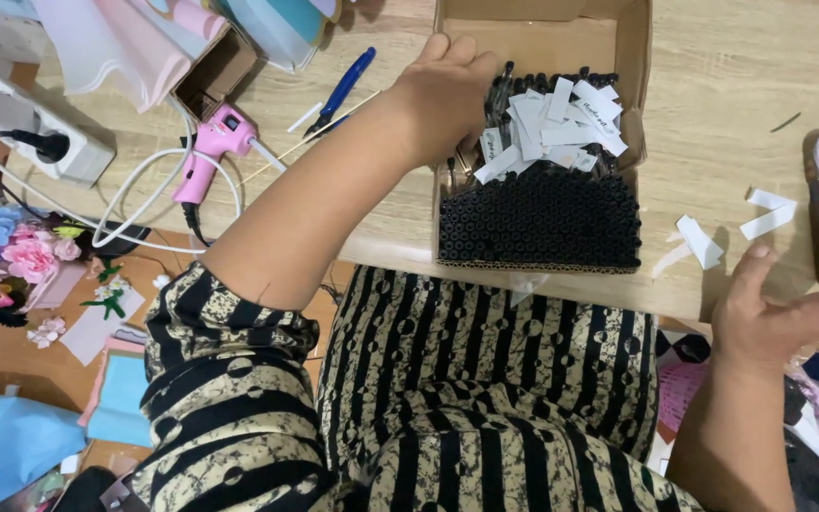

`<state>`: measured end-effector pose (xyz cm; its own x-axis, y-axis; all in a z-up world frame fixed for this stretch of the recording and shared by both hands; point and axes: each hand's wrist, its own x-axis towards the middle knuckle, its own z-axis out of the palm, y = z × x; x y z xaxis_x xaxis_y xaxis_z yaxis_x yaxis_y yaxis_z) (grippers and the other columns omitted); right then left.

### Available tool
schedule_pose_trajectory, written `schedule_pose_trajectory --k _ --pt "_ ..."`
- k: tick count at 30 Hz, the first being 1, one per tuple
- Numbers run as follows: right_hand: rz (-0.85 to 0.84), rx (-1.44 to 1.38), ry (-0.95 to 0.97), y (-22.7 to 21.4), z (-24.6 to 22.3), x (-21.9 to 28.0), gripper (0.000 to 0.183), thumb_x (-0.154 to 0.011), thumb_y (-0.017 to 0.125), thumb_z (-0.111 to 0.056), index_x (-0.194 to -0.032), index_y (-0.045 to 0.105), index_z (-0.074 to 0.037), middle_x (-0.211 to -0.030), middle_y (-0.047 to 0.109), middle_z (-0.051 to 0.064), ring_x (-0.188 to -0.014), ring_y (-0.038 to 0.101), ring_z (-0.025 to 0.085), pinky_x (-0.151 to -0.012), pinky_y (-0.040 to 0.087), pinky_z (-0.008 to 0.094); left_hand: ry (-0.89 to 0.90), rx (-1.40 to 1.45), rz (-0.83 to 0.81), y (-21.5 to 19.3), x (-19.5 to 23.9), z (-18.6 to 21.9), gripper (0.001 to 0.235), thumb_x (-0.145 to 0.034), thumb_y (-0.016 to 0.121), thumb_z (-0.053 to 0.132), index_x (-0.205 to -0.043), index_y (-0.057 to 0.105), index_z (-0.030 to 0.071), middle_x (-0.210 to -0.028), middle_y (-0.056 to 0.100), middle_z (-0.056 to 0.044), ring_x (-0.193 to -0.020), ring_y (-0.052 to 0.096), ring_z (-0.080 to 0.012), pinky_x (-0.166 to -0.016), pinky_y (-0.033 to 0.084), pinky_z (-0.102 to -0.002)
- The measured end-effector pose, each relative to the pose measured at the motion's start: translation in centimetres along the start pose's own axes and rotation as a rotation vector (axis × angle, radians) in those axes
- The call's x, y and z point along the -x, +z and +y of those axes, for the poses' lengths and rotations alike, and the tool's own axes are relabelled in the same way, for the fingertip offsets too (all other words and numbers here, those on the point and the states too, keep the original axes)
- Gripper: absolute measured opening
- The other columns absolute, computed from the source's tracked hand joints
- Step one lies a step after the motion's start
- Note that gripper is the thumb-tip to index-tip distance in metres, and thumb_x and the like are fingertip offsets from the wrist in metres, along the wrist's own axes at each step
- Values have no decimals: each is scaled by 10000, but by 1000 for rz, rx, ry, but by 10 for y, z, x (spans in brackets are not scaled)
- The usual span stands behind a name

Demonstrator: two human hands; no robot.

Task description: Attaching small white paper labels or tags to the ends of thin black sticks at a workstation.

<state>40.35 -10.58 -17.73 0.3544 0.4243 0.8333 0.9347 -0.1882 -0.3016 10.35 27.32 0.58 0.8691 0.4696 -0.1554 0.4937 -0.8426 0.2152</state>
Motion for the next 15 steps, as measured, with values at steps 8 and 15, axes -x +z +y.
schedule_pose_trajectory --k 8,15 --pt "24 87 4 -3 -17 -11 870 -1174 863 -49 -1613 114 11 -1686 150 191 -1617 183 352 -1390 136 467 -53 114 -159 -36 25 13 410 -734 706 49 -1082 506 135 -1118 383 -59 -1070 318 -247 -823 432 -347" --pt "44 9 -54 -8 -63 -46 793 -1129 795 16 -1599 156 9 -1660 211 206 -1588 236 366 -1363 183 504 112 -58 -150 -36 30 0 142 -879 652 51 -803 709 157 -1295 420 -12 -1088 313 -288 -947 359 -385"
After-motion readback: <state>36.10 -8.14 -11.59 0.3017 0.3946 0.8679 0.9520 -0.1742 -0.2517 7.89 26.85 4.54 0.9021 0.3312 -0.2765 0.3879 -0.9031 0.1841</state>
